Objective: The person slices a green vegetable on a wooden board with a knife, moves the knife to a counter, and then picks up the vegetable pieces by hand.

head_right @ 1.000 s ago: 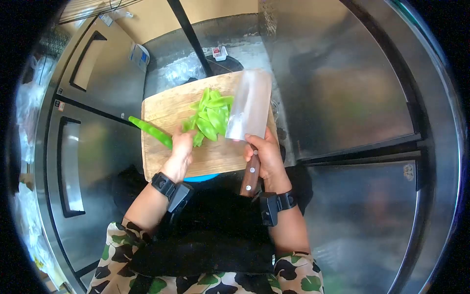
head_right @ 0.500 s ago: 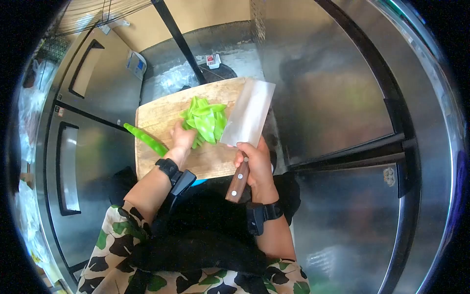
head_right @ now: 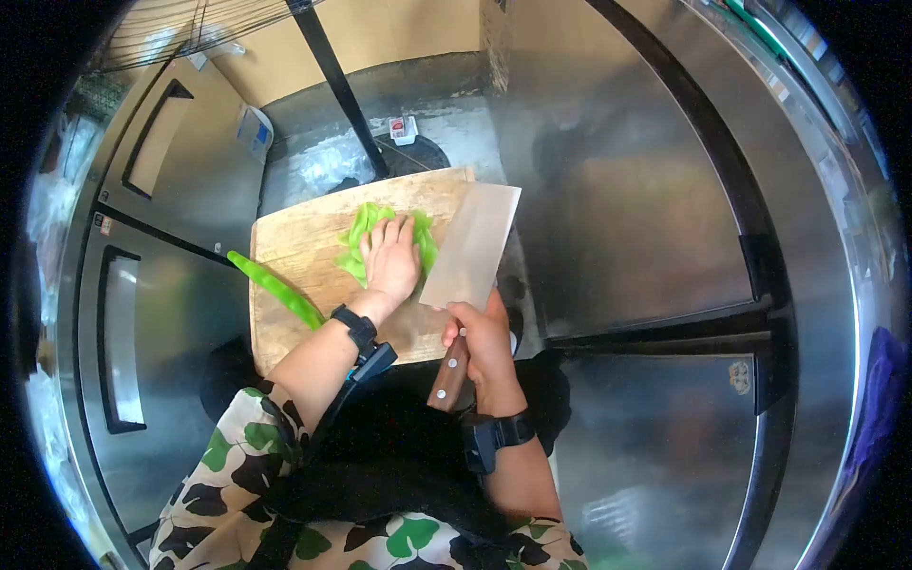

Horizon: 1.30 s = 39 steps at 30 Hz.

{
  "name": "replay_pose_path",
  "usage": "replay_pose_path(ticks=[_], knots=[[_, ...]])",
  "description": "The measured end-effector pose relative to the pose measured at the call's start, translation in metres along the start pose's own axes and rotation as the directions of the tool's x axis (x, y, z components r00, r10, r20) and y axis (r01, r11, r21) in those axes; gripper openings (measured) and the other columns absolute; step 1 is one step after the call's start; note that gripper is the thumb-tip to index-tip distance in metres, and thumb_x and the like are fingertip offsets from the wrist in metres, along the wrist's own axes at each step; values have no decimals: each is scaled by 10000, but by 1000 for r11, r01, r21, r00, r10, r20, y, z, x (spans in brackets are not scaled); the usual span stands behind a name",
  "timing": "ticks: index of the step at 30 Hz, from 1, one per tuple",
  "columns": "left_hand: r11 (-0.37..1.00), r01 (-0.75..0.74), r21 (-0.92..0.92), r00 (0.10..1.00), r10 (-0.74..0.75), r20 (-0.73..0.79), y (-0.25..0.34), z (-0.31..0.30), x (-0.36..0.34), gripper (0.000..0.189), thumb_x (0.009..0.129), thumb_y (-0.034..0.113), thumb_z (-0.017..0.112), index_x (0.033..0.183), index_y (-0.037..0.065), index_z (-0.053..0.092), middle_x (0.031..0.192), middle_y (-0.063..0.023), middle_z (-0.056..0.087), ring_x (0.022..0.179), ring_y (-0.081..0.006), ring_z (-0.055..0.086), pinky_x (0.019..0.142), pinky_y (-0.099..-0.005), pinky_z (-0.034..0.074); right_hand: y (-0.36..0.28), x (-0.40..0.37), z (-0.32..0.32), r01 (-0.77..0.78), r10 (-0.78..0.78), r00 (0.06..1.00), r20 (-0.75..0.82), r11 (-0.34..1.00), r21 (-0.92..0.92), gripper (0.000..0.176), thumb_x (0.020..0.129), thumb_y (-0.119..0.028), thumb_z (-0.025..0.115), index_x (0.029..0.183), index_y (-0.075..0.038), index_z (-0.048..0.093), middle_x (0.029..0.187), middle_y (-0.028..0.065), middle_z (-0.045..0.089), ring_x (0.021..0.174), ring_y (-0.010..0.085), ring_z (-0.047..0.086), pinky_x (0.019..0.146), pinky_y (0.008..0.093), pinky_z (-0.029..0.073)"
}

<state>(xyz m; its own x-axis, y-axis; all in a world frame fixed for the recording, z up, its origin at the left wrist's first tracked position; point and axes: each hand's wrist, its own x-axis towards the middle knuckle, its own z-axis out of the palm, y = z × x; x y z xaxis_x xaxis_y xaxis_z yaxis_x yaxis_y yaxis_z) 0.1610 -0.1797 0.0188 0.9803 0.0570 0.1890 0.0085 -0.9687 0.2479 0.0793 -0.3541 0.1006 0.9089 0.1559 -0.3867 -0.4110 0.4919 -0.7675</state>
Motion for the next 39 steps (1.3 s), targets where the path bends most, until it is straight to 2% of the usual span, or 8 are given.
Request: replay_pose_path(ticks=[5,10,14,20,21,24,28,39], knots=[[982,28,-185,996,-42,-76,10,-11,-7,528,899,173,590,1407,75,480,1445,-135,471,1422,-368,308,1177,-535,193,13,12,-2,-10,-1,998,-66,986,-167,331,894,2,534,1212,21,447,810,111,608,516,126,525,464,287,472],[835,-263,-483,964,204,-173,-62,-73,-25,503,732,-95,506,1199,66,599,1337,-158,550,1329,-416,423,1131,-485,340,12,8,10,-17,-8,998,-67,928,-371,300,986,-95,534,1266,-18,456,705,34,532,474,114,504,426,275,436],[962,-210,-176,974,221,41,-154,-112,-75,532,670,-160,493,1118,94,627,1253,-79,604,1329,-384,438,1116,-480,361,16,-1,18,50,-38,999,32,818,-573,288,1009,-167,549,1253,-18,514,703,4,551,470,73,491,431,246,423],[971,-200,-130,960,220,172,-188,-102,-106,531,692,13,755,1191,169,661,1272,-16,605,1316,-320,461,1098,-431,409,44,-17,29,53,162,965,206,649,-759,309,1004,-163,550,1285,-35,551,724,59,627,482,91,516,459,272,448],[974,-170,-151,965,196,174,-181,-99,-106,532,692,-1,755,1191,159,660,1282,-27,603,1323,-316,459,1115,-427,402,45,-21,37,41,192,968,160,508,-861,258,978,-155,572,1188,-5,575,758,161,654,560,239,612,548,361,506],[973,-132,-190,980,157,122,-156,-90,-107,525,689,-6,762,1186,130,660,1291,-41,601,1321,-304,464,1117,-422,411,62,-23,35,248,97,951,292,322,-914,187,948,-143,589,1057,8,573,821,261,643,737,414,638,670,460,518],[962,-132,-240,991,120,-64,-140,-87,-111,496,693,19,768,1170,105,661,1280,-43,607,1292,-300,492,1084,-419,441,78,-19,33,426,-27,904,427,-17,-904,163,956,-108,567,1065,9,537,814,239,642,730,415,643,652,473,506],[896,-245,-370,952,150,-266,-159,-54,-125,296,717,120,785,1006,104,726,1111,-49,654,1094,-291,567,945,-406,460,77,-33,59,299,29,954,298,-56,-953,191,952,-93,502,1136,-50,522,894,229,644,785,456,637,677,539,513]])
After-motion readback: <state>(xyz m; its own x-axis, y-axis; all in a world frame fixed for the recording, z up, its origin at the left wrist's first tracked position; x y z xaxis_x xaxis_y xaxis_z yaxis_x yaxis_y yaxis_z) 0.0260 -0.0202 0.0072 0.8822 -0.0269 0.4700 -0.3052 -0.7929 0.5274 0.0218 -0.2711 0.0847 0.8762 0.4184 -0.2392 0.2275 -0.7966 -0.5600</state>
